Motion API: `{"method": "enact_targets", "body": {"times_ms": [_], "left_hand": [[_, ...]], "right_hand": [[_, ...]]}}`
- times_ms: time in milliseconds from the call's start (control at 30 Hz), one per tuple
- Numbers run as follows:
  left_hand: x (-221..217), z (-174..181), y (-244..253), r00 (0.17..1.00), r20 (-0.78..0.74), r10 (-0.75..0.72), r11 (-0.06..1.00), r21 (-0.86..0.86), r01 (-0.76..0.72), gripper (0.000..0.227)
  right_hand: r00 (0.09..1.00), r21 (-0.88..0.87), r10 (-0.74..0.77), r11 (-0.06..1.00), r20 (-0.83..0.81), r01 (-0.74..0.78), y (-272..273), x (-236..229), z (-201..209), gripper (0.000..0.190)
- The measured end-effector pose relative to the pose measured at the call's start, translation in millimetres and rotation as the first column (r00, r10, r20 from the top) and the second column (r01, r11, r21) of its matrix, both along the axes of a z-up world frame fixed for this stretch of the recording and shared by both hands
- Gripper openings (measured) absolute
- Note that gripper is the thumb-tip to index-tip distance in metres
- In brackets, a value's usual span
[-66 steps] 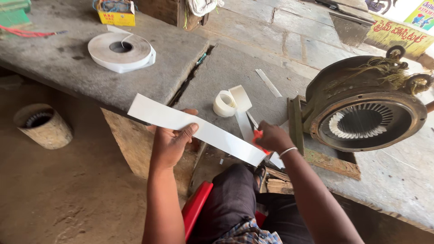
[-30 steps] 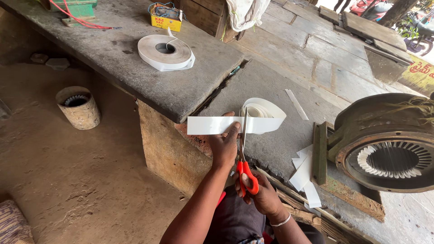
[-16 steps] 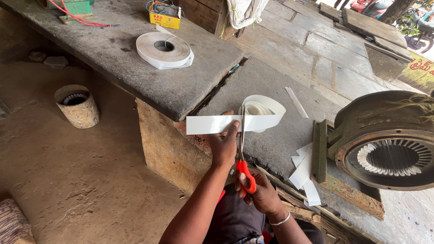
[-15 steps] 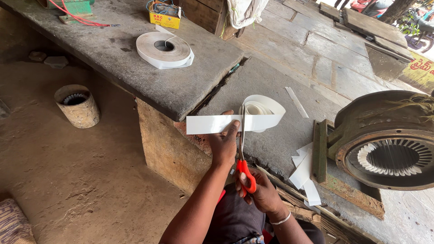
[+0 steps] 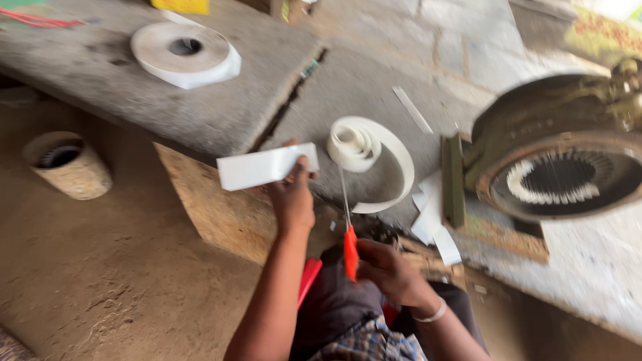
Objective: The person cuts strips of white insulating tape using scissors and inserts them into the slots of a motor stator. The person repeatedly cuts tape and places it into the stator slots to insulate the windings.
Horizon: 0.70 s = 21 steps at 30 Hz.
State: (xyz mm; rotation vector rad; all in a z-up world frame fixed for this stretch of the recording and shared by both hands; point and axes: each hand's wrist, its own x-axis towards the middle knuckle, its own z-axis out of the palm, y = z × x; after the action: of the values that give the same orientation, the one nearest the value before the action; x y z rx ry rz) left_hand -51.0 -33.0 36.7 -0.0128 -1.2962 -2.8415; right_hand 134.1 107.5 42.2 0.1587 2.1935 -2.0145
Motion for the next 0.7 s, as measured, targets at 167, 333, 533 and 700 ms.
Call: {"method": "enact_targets", "body": {"times_ms": [167,333,533,700], "left_hand": [[0.2,-3.6,-4.6,0.993,-0.119,-0.002,1.0,-0.005,0.001,0.041],[9.9,1.2,2.1,0.986,-0.151,-0.068,0.998,0.005,0.069,0.028],[18.3,-1.8,6.6,0.964,-0.199,-0.176,0.977,-0.156,0.146,0.025],[18.1,-3.8,6.6,0.922,-0.278,-0.269,0.938,-0.294,0.185,0.029]], "right_hand": [[0.904,0.265,-0.409,0.891,0.122,0.368,21.8,57.1,30.7,0.023],[0.796,0.594,-0.599,0.671,0.082,0.444,22.1,61.0,39.0,0.018],[0.834,0.728,-0.259,0.408,-0.487,0.551,39.1,-3.0,17.6,0.016],[0.837,0.74,-0.235,0.392,-0.495,0.547,30.8,-30.0,20.2,0.031]]}}
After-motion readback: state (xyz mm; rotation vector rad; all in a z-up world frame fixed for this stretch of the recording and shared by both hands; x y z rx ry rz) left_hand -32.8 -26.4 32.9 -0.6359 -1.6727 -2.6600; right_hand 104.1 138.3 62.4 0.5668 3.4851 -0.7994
